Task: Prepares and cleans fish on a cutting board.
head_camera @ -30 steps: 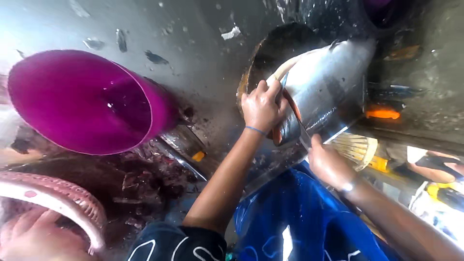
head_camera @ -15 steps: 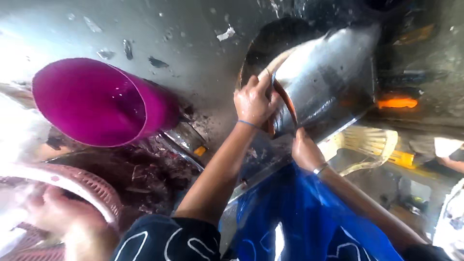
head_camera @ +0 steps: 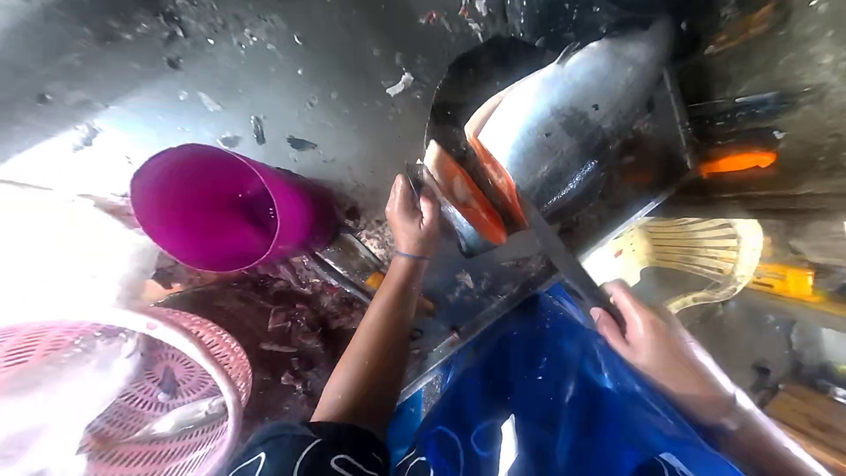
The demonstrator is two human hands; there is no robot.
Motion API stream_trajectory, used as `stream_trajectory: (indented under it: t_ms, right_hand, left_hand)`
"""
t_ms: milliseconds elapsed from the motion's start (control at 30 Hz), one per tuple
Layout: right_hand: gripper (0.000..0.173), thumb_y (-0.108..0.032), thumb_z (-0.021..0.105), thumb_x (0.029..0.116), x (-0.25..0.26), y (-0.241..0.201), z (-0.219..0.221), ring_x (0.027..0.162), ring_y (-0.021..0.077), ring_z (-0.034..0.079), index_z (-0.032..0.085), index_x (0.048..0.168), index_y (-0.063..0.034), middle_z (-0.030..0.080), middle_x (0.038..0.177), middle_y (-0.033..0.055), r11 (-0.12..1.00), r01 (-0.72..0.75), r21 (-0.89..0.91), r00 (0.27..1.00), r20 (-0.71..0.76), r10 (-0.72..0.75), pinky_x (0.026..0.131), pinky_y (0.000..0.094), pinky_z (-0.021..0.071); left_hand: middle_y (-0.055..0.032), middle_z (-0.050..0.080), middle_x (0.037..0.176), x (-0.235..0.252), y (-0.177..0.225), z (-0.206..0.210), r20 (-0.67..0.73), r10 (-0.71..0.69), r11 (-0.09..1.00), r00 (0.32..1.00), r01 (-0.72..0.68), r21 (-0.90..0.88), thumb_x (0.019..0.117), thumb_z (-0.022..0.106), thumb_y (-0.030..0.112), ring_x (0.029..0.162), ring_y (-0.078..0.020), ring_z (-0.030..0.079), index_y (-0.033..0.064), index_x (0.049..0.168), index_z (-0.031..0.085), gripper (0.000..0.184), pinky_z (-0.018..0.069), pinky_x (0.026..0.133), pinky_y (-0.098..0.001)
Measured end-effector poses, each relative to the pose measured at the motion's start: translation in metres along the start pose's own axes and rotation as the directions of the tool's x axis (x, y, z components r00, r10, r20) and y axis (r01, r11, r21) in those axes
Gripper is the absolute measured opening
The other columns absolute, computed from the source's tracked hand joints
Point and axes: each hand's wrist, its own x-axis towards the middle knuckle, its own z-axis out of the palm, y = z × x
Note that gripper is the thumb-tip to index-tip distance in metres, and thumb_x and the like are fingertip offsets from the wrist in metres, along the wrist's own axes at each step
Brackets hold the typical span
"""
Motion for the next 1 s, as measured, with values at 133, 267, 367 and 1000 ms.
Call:
stream_trajectory:
  t_ms: [133,267,367,1000]
  right_hand:
    - [0.039,-0.032,0.043,0.1068,0.014,0.003,0.019,0.052,0.0237,0.062,0.064,0.114,-0.0001,0.060,0.063,0.0091,0.988,0.144,0.056,0.973,-0.188,-0.131,0.047,0.0415,0.0505]
    - [0.035,-0.031,0.045,0.1066,0.025,0.006,0.033,0.054,0.0218,0.062,0.065,0.112,-0.0025,0.061,0.064,0.0086,0.988,0.131,0.077,0.978,-0.176,-0.116,0.050,0.0388,0.0512]
    - [0.032,-0.029,0.047,0.1063,0.014,0.024,0.037,0.058,0.0145,0.060,0.064,0.111,-0.0022,0.061,0.069,0.0063,0.976,0.093,0.194,0.971,-0.236,-0.045,0.056,0.0330,0.0520]
    - [0.044,-0.023,0.051,0.1056,0.017,0.263,0.103,0.070,0.0272,0.067,0.047,0.144,-0.0032,0.066,0.095,0.0196,0.708,-0.105,0.698,0.928,-0.187,0.323,0.065,0.0490,0.0588]
  left_hand:
    - [-0.0153,0.066,0.092,-0.013,-0.001,-0.003,-0.062,0.002,0.999,0.998,-0.005,-0.052,0.1028,0.042,0.027,0.086,-0.0162,0.066,-0.0076,0.108,0.061,0.040,0.0547,0.080,-0.0321]
    - [-0.0133,0.067,0.099,-0.013,-0.006,-0.004,-0.063,-0.029,0.991,0.998,0.021,-0.134,0.1044,0.041,0.030,0.093,-0.0109,0.067,-0.0084,0.116,0.058,0.043,0.0550,0.084,-0.0299]
    - [-0.0126,0.067,0.111,-0.014,-0.003,-0.008,-0.065,-0.070,0.956,0.995,0.048,-0.288,0.1021,0.046,0.022,0.098,-0.0061,0.066,-0.0145,0.132,0.048,0.047,0.0568,0.089,-0.0294]
    - [-0.0103,0.059,0.132,-0.076,0.084,0.037,0.113,-0.332,0.943,0.937,0.330,0.038,0.1072,0.043,0.031,0.115,-0.0142,0.061,0.0035,0.142,0.046,0.045,0.0536,0.094,-0.0348]
